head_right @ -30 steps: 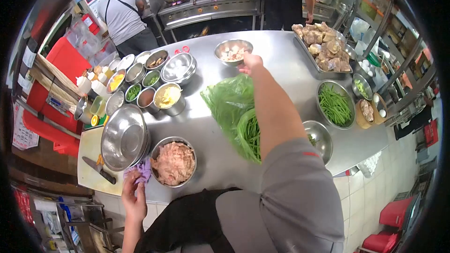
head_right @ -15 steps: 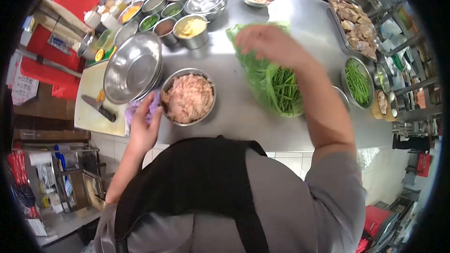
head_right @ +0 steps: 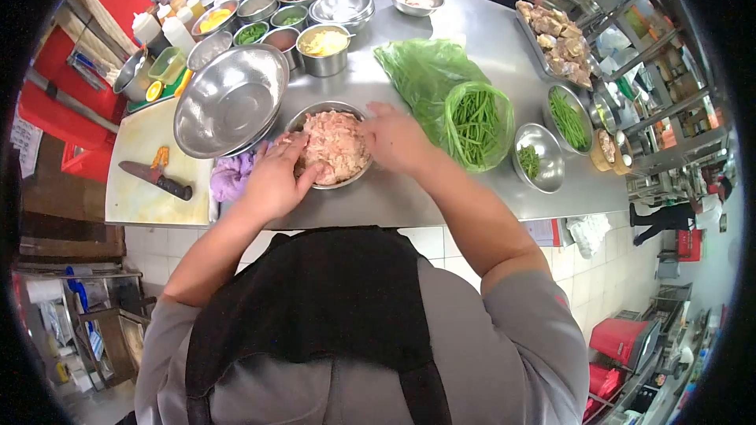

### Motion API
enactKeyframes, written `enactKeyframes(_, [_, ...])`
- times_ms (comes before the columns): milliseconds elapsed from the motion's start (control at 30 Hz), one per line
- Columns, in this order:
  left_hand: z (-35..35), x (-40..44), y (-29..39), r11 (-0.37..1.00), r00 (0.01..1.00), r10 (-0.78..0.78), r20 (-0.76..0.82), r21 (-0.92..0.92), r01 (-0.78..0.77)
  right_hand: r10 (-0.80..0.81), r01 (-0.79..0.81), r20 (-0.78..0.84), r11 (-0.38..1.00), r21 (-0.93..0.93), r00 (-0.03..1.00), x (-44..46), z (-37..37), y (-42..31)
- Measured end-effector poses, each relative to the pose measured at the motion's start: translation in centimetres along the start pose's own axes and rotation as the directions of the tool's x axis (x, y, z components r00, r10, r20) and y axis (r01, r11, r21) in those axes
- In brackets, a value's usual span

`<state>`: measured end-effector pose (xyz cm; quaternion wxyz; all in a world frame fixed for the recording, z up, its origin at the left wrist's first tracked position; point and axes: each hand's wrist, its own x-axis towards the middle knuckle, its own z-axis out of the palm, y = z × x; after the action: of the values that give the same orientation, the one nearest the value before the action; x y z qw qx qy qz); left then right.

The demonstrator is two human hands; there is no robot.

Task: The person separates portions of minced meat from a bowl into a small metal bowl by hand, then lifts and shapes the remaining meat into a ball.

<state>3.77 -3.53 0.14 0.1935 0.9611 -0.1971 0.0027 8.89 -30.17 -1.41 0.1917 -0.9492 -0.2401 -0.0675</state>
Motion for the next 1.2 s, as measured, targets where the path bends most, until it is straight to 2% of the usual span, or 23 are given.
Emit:
enactKeyframes(33, [-0.4,0.1,-0.2,1.000,1.000,0.015,0.009,-0.015,-0.014,-0.002,0.002,-0.028,1.000,0.013,1.000,0.8,-1.1,-0.6])
enactKeyframes(133, [0.0,-0.3,-0.2,0.992,0.973,0.122,-0.195,0.020,-0.121,-0.065,0.069,-0.150,0.997,0.018,0.987,2.1,-1.7,-2.1])
enactKeyframes(167, [0.7,-0.3,-0.2,0.990,0.976,0.141,-0.169,0.025,-0.138,-0.098,0.102,-0.194,0.995,0.011,0.976,2.2,-1.6,-2.6])
enactKeyframes(267, [1.6,-0.4,-0.3,0.989,0.986,0.150,-0.073,-0.009,-0.151,-0.167,0.162,-0.014,0.972,-0.173,0.986,1.3,0.1,-3.2])
enactKeyframes(333, [-0.4,-0.4,0.0,0.988,0.992,0.123,0.009,-0.090,-0.122,-0.191,0.178,-0.144,0.979,-0.096,0.971,2.3,-1.7,-3.5])
enactKeyframes(367, [-1.0,-0.5,0.0,0.982,0.986,0.147,-0.074,-0.111,-0.155,-0.195,0.187,-0.208,0.981,-0.057,0.958,2.6,-2.9,-3.7])
enactKeyframes(433, [-2.2,-1.0,-0.3,0.965,0.955,0.186,-0.230,-0.143,-0.222,0.073,-0.043,-0.220,0.989,0.139,0.973,1.8,-4.9,-4.3])
enactKeyframes(467, [-3.0,-1.4,-0.4,0.948,0.958,0.155,-0.242,-0.236,-0.213,0.203,-0.152,-0.208,0.959,0.237,0.957,1.4,-5.5,-4.3])
enactKeyframes(533, [-4.4,-2.2,-0.6,0.885,0.958,0.100,-0.268,-0.416,-0.208,0.353,-0.350,0.021,0.916,0.195,0.935,0.4,-4.9,-3.1])
enactKeyframes(600, [-4.6,-3.6,-1.7,0.869,0.958,0.046,-0.282,-0.462,-0.177,0.466,-0.496,0.198,0.855,0.150,0.862,-2.1,-2.4,-1.3])
enactKeyframes(633, [-4.5,-4.0,-2.2,0.839,0.960,0.029,-0.279,-0.515,-0.175,0.506,-0.587,0.302,0.734,0.341,0.808,-3.4,-0.3,-0.1])
enactKeyframes(667, [-4.5,-4.6,-2.6,0.785,0.972,-0.015,-0.233,-0.605,-0.132,0.482,-0.602,0.364,0.683,0.412,0.797,-4.1,-0.1,-0.8])
enactKeyframes(733, [-3.3,-5.5,-3.9,0.674,0.968,-0.051,-0.246,-0.724,-0.149,0.559,-0.699,0.454,0.371,0.611,0.694,-4.6,2.0,-1.9])
enactKeyframes(800, [-3.2,-6.4,-4.7,0.622,0.978,-0.083,-0.189,-0.777,-0.097,0.584,-0.691,0.493,0.171,0.702,0.645,-4.6,3.7,-2.4])
enactKeyframes(867, [-3.6,-7.1,-5.3,0.618,0.983,-0.104,-0.152,-0.784,-0.056,0.593,-0.648,0.500,0.049,0.760,0.631,-4.3,5.1,-2.9])
enactKeyframes(900, [-3.7,-7.3,-5.5,0.649,0.981,-0.059,-0.184,-0.754,-0.102,0.594,-0.645,0.508,0.025,0.764,0.624,-4.5,5.2,-3.0])
enactKeyframes(967, [-3.9,-7.5,-5.4,0.665,0.993,-0.081,-0.091,-0.746,-0.014,0.583,-0.648,0.528,-0.004,0.762,0.618,-4.8,5.1,-3.4])
enactKeyframes(1000, [-4.3,-7.9,-5.5,0.674,0.989,-0.123,-0.077,-0.738,0.026,0.431,-0.594,0.496,0.123,0.795,0.753,-5.9,4.5,-3.2])
enactKeyframes(1033, [-3.4,-8.2,-6.4,0.700,0.994,-0.068,-0.090,-0.714,-0.017,0.496,-0.618,0.433,0.304,0.725,0.752,-6.9,3.9,-3.7])
enactKeyframes(1067, [-2.4,-8.4,-7.4,0.735,0.990,-0.052,-0.133,-0.676,-0.052,0.500,-0.626,0.463,0.226,0.746,0.732,-6.9,4.7,-3.3])
enactKeyframes(1100, [-3.6,-8.3,-6.9,0.822,0.976,0.033,-0.214,-0.550,-0.148,0.389,-0.486,0.384,0.211,0.848,0.838,-6.8,6.1,-2.5])
enactKeyframes(1167, [-3.6,-8.6,-6.3,0.747,0.959,-0.003,-0.282,-0.639,-0.185,0.474,-0.519,0.416,0.105,0.848,0.776,-7.3,4.9,-3.6])
enactKeyframes(1200, [-3.6,-8.4,-6.4,0.769,0.946,0.011,-0.324,-0.601,-0.215,0.444,-0.494,0.409,0.092,0.864,0.797,-7.7,5.7,-2.2])
